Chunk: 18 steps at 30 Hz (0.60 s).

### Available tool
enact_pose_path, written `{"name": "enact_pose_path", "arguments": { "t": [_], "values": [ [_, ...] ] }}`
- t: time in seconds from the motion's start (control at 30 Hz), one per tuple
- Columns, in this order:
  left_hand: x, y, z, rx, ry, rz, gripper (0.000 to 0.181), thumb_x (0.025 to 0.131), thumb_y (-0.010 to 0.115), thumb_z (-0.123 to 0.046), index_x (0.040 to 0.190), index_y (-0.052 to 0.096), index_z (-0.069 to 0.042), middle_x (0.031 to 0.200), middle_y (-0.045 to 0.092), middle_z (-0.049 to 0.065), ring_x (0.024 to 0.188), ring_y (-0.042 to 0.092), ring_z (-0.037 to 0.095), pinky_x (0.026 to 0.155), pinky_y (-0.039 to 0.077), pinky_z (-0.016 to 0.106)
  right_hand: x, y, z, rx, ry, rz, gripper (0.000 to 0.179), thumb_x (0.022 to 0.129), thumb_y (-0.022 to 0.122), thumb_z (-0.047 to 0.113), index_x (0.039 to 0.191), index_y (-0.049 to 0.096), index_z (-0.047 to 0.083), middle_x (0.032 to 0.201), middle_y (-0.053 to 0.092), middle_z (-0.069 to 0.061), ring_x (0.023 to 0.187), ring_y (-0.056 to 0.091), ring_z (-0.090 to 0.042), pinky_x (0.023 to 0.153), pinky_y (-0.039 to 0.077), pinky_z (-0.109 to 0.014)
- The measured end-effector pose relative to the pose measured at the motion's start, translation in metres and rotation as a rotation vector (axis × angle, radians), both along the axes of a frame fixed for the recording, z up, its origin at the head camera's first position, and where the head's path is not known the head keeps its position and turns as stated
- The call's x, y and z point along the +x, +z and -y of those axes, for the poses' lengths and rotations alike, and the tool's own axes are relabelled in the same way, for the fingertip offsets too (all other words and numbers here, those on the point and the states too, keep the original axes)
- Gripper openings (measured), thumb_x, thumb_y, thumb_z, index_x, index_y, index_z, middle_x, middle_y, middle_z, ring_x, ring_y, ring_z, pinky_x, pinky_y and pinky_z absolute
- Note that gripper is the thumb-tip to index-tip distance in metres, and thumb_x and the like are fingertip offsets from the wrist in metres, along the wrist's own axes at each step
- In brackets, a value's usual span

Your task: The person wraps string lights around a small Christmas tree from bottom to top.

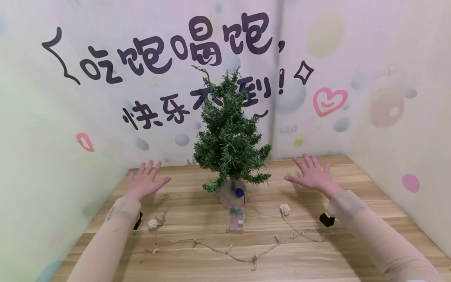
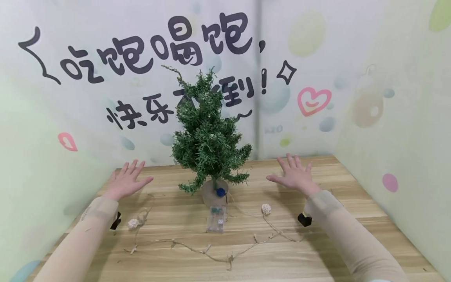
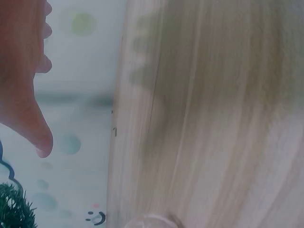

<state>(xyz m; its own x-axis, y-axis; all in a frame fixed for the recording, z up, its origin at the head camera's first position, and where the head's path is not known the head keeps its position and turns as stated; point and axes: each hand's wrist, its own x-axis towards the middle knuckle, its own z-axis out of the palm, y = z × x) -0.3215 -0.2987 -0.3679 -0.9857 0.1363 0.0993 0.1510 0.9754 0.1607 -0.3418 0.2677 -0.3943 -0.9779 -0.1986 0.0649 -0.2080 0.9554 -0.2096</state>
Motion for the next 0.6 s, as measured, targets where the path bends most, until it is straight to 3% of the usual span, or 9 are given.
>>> {"name": "enact_pose_path", "arguments": {
  "t": [0.13, 0.33, 0.6],
  "values": [
    [0.006, 0.001, -0.003, 0.024, -0.023, 0.004, 0.089, 0.093, 0.036, -0.068, 0.155, 0.015, -0.008, 0.158, 0.001, 0.025, 0.142, -0.001, 0.049, 0.102, -0.006, 0.074, 0.006, 0.003, 0.006, -0.001, 0.031, -0.006, 0.103, 0.083, 0.036, 0.081, 0.156, 0.013, 0.013, 0.158, -0.004, -0.024, 0.142, -0.009, -0.048, 0.094, -0.021, -0.073],
    [0.021, -0.001, -0.013, -0.021, -0.109, -0.024, 0.086, 0.094, 0.036, -0.065, 0.155, 0.018, -0.007, 0.158, 0.006, 0.024, 0.142, 0.007, 0.047, 0.102, 0.002, 0.075, 0.027, 0.01, 0.02, 0.005, 0.094, -0.045, 0.099, 0.085, 0.041, 0.077, 0.156, 0.016, 0.014, 0.159, -0.002, -0.023, 0.142, -0.005, -0.047, 0.095, -0.021, -0.073],
    [0.063, -0.012, -0.053, -0.102, -0.246, -0.103, 0.079, 0.094, 0.046, -0.06, 0.154, 0.025, -0.015, 0.159, 0.015, 0.016, 0.141, 0.02, 0.045, 0.107, 0.008, 0.07, 0.072, 0.002, 0.044, -0.011, 0.2, -0.127, 0.089, 0.088, 0.05, 0.067, 0.155, 0.022, 0.016, 0.159, 0.007, -0.02, 0.142, 0.008, -0.047, 0.099, -0.01, -0.076]
  ]
}}
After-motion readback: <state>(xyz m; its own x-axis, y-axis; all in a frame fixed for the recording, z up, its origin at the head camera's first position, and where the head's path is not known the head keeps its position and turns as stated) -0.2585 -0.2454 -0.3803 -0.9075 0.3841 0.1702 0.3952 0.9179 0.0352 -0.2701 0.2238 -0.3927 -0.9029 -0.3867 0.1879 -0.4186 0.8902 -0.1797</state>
